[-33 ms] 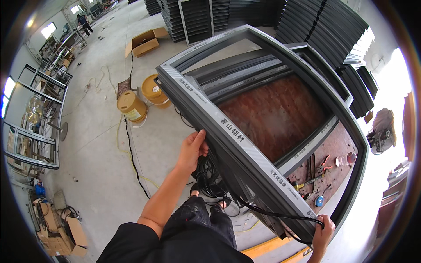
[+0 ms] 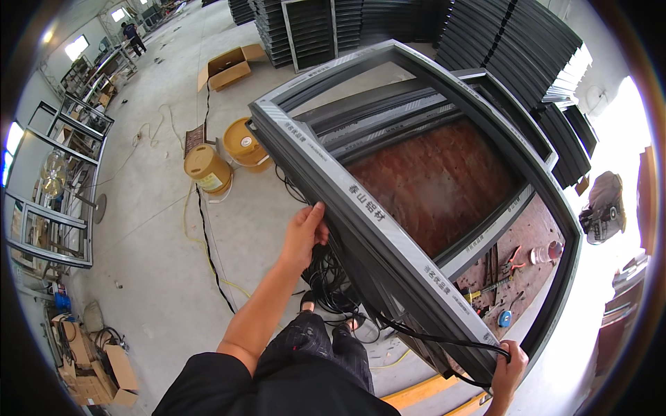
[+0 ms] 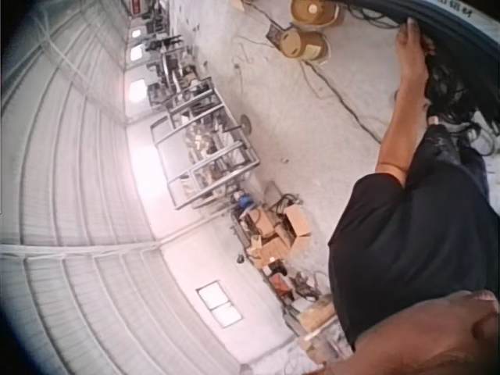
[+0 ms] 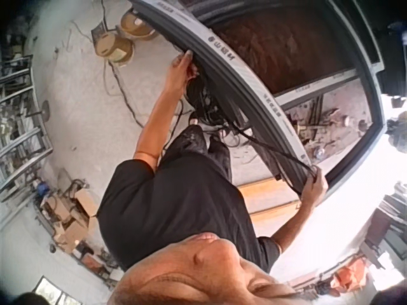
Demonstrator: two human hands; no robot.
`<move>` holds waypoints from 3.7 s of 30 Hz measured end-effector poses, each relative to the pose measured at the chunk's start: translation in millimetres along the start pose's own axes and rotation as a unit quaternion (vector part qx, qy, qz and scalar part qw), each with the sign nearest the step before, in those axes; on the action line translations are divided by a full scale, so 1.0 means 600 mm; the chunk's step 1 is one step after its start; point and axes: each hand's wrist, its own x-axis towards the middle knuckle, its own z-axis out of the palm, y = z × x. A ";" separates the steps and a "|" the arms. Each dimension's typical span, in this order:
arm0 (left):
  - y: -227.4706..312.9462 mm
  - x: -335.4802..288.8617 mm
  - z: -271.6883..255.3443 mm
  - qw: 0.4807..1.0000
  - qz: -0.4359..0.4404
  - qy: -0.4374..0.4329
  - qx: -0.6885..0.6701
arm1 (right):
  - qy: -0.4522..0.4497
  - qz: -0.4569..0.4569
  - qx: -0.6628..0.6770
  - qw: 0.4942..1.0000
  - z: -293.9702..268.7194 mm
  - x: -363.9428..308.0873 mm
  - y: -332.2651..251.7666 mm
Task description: The person installs a black sealant strip into the frame of a window using a pair of pliers to trim the strip and pressing it into the groove by hand.
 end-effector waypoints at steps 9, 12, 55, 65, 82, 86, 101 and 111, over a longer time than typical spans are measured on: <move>0.062 0.112 -0.042 0.999 -0.014 -0.025 0.019 | 0.103 -0.064 0.123 0.985 0.009 -0.049 -0.128; 0.069 0.102 -0.041 0.998 -0.039 -0.049 0.016 | 0.003 0.160 0.294 0.942 -0.038 -0.112 -0.120; 0.063 0.018 -0.044 0.543 0.627 -0.099 0.549 | 0.124 -0.046 0.080 0.988 -0.050 -0.165 -0.082; 0.078 0.081 -0.076 0.513 0.643 -0.116 0.556 | 0.108 -0.036 0.114 0.987 -0.037 -0.160 -0.096; 0.038 0.054 -0.015 0.999 -0.035 -0.024 -0.030 | -0.047 0.101 0.311 0.944 -0.059 -0.202 -0.057; 0.042 0.073 -0.021 0.998 0.007 -0.054 0.024 | -0.028 0.148 0.362 0.920 -0.060 -0.207 -0.051; 0.042 -0.004 -0.001 0.983 -0.048 -0.113 0.139 | 0.017 0.039 0.136 0.990 -0.045 -0.190 -0.066; 0.014 -0.072 0.035 0.976 -0.102 -0.141 0.128 | 0.037 -0.015 0.096 0.995 -0.035 -0.197 -0.049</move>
